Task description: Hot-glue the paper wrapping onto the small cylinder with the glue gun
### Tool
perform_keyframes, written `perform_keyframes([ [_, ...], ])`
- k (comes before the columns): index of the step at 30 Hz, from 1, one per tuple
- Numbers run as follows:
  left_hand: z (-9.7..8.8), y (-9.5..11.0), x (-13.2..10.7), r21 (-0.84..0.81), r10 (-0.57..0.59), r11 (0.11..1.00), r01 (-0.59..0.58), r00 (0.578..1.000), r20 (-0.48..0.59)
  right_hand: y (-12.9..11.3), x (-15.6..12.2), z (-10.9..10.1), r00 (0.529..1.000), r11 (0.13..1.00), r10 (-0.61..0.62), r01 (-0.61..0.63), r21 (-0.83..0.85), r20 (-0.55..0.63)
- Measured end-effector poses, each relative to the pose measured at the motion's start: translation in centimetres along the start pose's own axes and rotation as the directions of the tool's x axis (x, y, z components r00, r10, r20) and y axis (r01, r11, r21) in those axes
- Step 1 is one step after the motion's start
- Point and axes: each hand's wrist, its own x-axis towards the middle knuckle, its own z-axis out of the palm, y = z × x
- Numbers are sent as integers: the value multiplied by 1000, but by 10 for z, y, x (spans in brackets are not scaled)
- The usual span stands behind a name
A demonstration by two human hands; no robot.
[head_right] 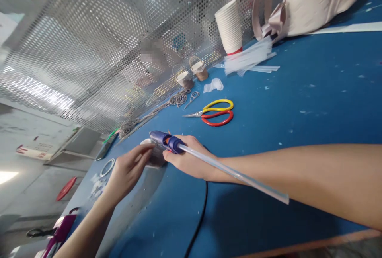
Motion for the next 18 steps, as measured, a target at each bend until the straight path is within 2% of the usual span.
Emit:
perform_keyframes([
  [1, -1, -3, 1, -76, -95, 993, 92, 995, -30, 0, 0, 0, 1000, 1000, -6, 7, -5, 8],
  [3, -2, -10, 1, -246, -265, 942, 229, 956, -125, 2, -1, 0, 999, 999, -24, 25, -34, 46],
  [6, 0, -21, -2, -468, -405, 844, 262, 883, -238, 7, -4, 0, 991, 992, -75, 85, -89, 111],
  [9, 5, -25, -7, -575, -446, 786, 227, 853, -272, 14, -5, 1, 971, 971, -179, 200, -131, 156],
  [12, 10, -22, -10, -603, -461, 768, 218, 841, -284, 18, -5, 2, 948, 942, -251, 286, -174, 196],
  [18, 14, -13, -16, -615, -466, 762, 205, 833, -299, 21, -5, 2, 928, 916, -263, 326, -235, 263],
])
